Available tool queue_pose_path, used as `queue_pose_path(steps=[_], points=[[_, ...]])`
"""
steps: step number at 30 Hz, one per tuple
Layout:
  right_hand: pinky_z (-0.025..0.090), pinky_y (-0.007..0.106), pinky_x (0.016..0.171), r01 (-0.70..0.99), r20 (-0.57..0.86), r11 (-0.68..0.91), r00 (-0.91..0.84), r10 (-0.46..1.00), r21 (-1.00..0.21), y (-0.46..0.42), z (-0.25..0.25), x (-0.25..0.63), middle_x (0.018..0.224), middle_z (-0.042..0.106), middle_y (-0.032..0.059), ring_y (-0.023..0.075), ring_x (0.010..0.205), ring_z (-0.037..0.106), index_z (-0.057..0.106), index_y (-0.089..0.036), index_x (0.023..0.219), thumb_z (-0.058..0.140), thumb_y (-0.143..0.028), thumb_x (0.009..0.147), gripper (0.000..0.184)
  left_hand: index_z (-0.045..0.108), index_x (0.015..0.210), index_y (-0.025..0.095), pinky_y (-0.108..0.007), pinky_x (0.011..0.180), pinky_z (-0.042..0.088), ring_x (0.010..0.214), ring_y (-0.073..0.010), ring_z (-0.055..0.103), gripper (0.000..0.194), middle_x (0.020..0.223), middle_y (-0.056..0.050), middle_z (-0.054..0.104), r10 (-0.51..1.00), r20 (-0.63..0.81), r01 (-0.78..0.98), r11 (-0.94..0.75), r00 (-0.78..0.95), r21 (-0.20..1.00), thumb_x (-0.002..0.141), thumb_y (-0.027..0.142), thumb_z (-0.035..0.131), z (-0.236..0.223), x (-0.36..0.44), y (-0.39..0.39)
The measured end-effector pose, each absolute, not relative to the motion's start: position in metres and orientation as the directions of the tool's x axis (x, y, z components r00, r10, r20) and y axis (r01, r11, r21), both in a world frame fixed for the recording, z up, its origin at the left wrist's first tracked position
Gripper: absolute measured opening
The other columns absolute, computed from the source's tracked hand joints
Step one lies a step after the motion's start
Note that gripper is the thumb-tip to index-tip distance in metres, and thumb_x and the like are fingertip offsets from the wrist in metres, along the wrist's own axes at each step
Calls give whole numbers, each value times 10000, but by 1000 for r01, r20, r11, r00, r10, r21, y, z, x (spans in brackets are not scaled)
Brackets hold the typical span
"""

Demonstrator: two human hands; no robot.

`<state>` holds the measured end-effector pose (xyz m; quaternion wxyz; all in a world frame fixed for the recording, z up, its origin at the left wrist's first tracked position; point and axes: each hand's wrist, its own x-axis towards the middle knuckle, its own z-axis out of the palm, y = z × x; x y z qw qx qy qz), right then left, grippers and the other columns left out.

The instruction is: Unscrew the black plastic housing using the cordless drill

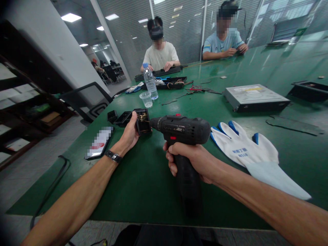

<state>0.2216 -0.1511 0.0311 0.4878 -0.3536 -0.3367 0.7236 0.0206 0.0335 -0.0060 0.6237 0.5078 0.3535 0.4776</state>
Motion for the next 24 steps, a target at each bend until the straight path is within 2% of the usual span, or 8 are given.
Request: queue_pose_path(steps=[16, 24], points=[[498, 289, 543, -463, -184, -297, -275, 944, -835, -151, 29, 223, 722, 594, 4, 128, 542, 533, 682, -163, 899, 740, -270, 790, 163, 748, 1158, 156, -395, 914, 623, 1078, -283, 742, 593, 1119, -151, 789, 962, 19, -254, 53, 272, 966, 937, 681, 584, -4, 21, 33], [498, 281, 535, -461, -187, -298, -271, 944, -836, -150, 30, 222, 720, 594, 0, 121, 534, 533, 680, -166, 898, 743, -277, 792, 166, 742, 1153, 150, -387, 903, 621, 1078, -283, 740, 597, 1118, -158, 787, 955, 44, -230, 26, 294, 973, 953, 680, 554, -6, 20, 34]])
